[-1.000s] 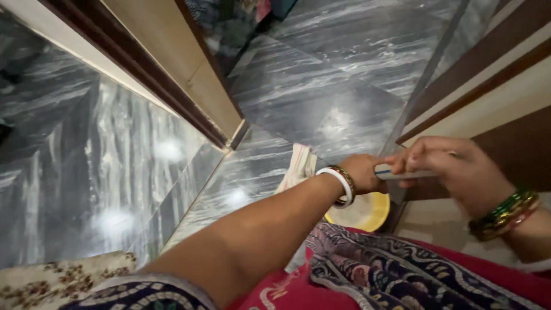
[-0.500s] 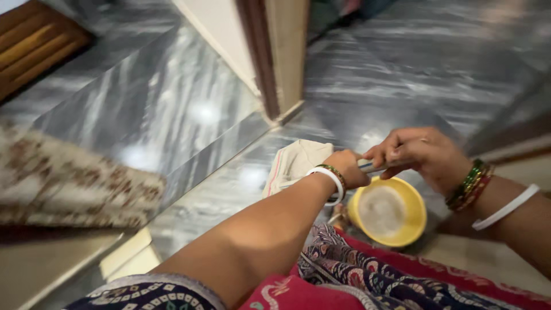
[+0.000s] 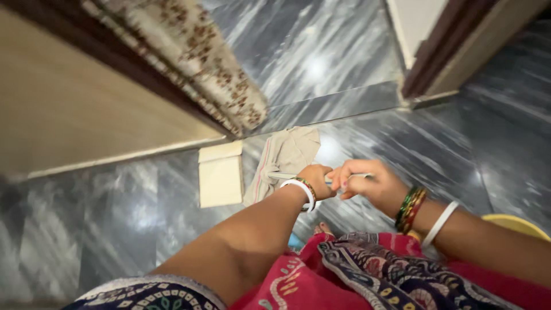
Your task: The person mops the floor using a pole with a cloth attached, dipping the cloth into a bucket of water and wiping the marble surface in a hallway. The person also presses a light switch on the wall.
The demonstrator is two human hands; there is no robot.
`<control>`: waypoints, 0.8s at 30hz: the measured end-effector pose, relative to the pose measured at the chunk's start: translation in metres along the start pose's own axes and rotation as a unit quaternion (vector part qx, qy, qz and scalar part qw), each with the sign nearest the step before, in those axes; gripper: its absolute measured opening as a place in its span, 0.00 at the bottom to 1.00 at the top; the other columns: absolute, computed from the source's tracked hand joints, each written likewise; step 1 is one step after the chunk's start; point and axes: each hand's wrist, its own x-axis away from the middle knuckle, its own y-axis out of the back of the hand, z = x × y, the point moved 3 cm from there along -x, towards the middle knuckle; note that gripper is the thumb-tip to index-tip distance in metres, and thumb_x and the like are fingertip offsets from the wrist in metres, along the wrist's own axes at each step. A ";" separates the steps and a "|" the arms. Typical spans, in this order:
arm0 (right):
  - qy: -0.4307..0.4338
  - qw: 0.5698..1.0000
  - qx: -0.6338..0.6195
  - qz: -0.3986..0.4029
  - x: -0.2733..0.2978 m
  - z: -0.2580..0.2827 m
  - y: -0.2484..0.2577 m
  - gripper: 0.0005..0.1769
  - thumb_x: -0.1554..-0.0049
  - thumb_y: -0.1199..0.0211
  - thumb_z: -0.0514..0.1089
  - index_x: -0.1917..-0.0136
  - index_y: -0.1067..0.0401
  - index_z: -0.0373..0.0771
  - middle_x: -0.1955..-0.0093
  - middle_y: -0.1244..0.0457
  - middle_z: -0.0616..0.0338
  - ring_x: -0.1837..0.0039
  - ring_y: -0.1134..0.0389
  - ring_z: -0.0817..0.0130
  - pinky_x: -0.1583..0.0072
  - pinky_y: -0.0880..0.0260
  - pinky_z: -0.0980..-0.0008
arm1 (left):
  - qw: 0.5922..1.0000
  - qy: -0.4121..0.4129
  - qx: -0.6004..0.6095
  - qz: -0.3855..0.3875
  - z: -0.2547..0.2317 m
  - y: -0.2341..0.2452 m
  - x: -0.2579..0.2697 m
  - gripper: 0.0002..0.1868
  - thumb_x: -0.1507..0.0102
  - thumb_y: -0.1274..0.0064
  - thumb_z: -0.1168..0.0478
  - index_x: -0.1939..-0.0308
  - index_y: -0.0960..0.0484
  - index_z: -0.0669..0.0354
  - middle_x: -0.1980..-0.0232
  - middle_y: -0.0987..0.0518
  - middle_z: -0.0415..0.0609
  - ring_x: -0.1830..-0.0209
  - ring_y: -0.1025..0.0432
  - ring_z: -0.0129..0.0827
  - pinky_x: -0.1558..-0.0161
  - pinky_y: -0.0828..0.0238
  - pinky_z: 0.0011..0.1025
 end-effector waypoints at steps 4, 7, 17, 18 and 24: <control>0.018 0.999 0.034 0.039 -0.017 -0.003 -0.033 0.10 0.43 0.46 0.39 0.59 0.26 0.33 0.45 0.29 0.53 0.47 0.30 0.67 0.47 0.25 0.66 | 0.999 0.041 -0.001 -0.035 0.038 -0.001 0.023 0.26 0.52 0.35 0.52 0.50 0.16 0.55 0.51 0.17 0.58 0.48 0.22 0.50 0.46 0.27 0.41; 0.022 0.998 0.063 0.013 -0.022 0.007 -0.034 0.11 0.44 0.46 0.39 0.59 0.24 0.33 0.45 0.28 0.53 0.46 0.29 0.70 0.49 0.24 0.68 | 0.997 0.067 0.015 -0.047 0.032 0.007 0.025 0.27 0.53 0.36 0.54 0.49 0.16 0.51 0.51 0.16 0.57 0.49 0.22 0.49 0.46 0.27 0.41; 0.022 0.992 0.128 0.000 0.043 0.072 0.094 0.13 0.41 0.46 0.39 0.60 0.25 0.31 0.52 0.26 0.51 0.48 0.26 0.68 0.49 0.23 0.68 | 0.991 0.005 0.084 -0.106 -0.128 -0.011 -0.020 0.24 0.51 0.37 0.56 0.49 0.15 0.48 0.51 0.16 0.55 0.50 0.22 0.51 0.47 0.27 0.43; 0.025 0.992 0.126 -0.007 0.052 0.076 0.110 0.13 0.40 0.46 0.40 0.61 0.26 0.31 0.52 0.26 0.50 0.47 0.26 0.67 0.49 0.23 0.68 | 0.991 0.004 0.091 -0.101 -0.145 -0.015 -0.029 0.23 0.51 0.38 0.56 0.50 0.15 0.49 0.52 0.15 0.56 0.51 0.22 0.51 0.48 0.26 0.43; 0.000 0.993 0.111 -0.032 0.084 0.090 0.167 0.14 0.39 0.46 0.39 0.60 0.24 0.29 0.50 0.27 0.44 0.48 0.26 0.61 0.48 0.22 0.65 | 0.989 -0.012 0.091 -0.118 -0.205 -0.037 -0.065 0.21 0.51 0.39 0.57 0.53 0.14 0.51 0.53 0.15 0.57 0.50 0.22 0.52 0.48 0.26 0.44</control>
